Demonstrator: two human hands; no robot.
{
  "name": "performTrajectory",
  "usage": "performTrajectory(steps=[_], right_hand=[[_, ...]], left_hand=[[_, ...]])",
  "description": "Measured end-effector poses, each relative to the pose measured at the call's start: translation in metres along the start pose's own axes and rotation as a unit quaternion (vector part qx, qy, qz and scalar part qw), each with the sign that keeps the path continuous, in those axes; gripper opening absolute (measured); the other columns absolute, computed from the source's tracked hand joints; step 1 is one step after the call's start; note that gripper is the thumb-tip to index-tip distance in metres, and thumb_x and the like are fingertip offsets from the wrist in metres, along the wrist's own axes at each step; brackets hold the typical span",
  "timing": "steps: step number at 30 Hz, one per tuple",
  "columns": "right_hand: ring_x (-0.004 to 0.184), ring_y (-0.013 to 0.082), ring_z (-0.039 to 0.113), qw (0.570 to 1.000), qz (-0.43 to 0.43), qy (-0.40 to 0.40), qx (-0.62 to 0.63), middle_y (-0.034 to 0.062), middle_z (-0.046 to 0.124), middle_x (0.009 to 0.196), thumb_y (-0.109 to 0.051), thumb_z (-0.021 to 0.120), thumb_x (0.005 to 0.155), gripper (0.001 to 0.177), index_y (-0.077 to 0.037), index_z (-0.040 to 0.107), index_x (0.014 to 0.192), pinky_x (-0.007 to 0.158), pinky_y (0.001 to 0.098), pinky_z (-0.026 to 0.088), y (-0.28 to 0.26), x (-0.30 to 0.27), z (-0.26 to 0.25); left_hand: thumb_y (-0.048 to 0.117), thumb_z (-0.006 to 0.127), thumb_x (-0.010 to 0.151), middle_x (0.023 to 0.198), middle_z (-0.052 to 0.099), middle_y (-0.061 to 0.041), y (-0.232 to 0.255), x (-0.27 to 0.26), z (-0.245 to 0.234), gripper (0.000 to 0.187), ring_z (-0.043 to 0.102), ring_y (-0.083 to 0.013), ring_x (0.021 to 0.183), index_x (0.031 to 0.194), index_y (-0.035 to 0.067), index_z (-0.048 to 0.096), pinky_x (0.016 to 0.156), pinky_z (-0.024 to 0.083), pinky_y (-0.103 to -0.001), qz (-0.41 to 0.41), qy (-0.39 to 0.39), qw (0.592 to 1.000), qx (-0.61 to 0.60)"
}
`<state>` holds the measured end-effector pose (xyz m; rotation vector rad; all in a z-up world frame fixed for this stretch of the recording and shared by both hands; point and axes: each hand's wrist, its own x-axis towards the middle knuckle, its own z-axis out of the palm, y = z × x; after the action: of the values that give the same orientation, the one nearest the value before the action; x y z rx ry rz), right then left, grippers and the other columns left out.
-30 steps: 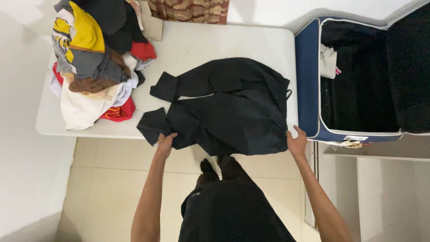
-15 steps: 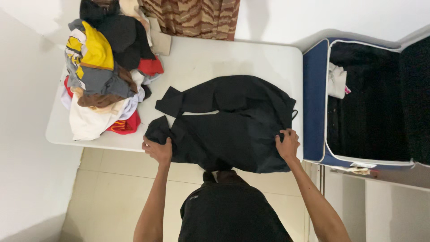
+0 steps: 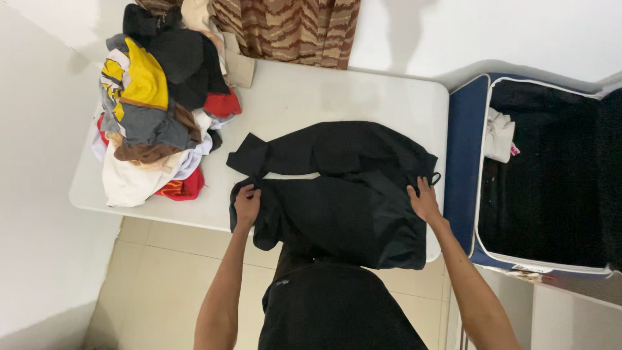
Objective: The person folds a white shirt on a table and places it into a suitcase, then folds a pair of black pants and places them into the same suitcase.
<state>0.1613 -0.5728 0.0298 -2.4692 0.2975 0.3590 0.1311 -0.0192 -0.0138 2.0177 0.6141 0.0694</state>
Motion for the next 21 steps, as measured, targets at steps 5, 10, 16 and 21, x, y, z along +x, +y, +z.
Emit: performTrajectory(steps=[5, 10, 16, 21], right_hand=[[0.151, 0.0443, 0.021, 1.000, 0.011, -0.003, 0.009, 0.0206, 0.025, 0.166, -0.050, 0.054, 0.098, 0.078, -0.008, 0.031, 0.159, 0.120, 0.0460, 0.023, 0.000, 0.010, -0.008], [0.134, 0.0349, 0.060, 0.992, 0.026, 0.087, 0.090, 0.0209, 0.063, 0.142, -0.041, 0.063, 0.099, 0.058, -0.009, 0.058, 0.147, 0.112, 0.0392, 0.045, -0.001, 0.014, -0.014], [0.123, 0.0280, 0.068, 0.981, 0.050, 0.115, 0.149, 0.0170, 0.072, 0.128, -0.023, 0.068, 0.097, 0.038, -0.005, 0.069, 0.131, 0.105, 0.0360, 0.049, 0.001, 0.027, -0.018], [0.119, 0.0310, 0.068, 0.982, 0.051, 0.160, 0.085, 0.0173, 0.073, 0.123, -0.022, 0.072, 0.094, 0.036, -0.004, 0.072, 0.125, 0.102, 0.0393, 0.050, -0.004, 0.033, -0.021]], left_hand=[[0.023, 0.074, 0.089, 0.109, 0.074, -0.018, -0.002, 0.038, 0.000, 0.039, 0.072, -0.0318, 0.102, 0.121, 0.002, 0.069, 0.093, 0.056, -0.038, 0.022, 0.036, 0.999, 0.021], [0.025, 0.088, 0.071, 0.127, 0.054, -0.027, 0.008, 0.064, 0.000, 0.082, 0.062, -0.0403, 0.110, 0.140, 0.000, 0.052, 0.093, 0.052, -0.046, 0.038, 0.012, 0.992, 0.117], [0.032, 0.090, 0.072, 0.129, 0.055, -0.027, 0.003, 0.078, 0.015, 0.072, 0.058, -0.0454, 0.113, 0.131, 0.004, 0.061, 0.092, 0.050, -0.050, -0.036, -0.015, 0.979, 0.201], [0.026, 0.084, 0.076, 0.096, 0.072, -0.021, 0.004, 0.104, 0.001, 0.042, 0.070, -0.0330, 0.091, 0.106, 0.000, 0.072, 0.085, 0.057, -0.043, 0.044, 0.060, 0.995, 0.073]])
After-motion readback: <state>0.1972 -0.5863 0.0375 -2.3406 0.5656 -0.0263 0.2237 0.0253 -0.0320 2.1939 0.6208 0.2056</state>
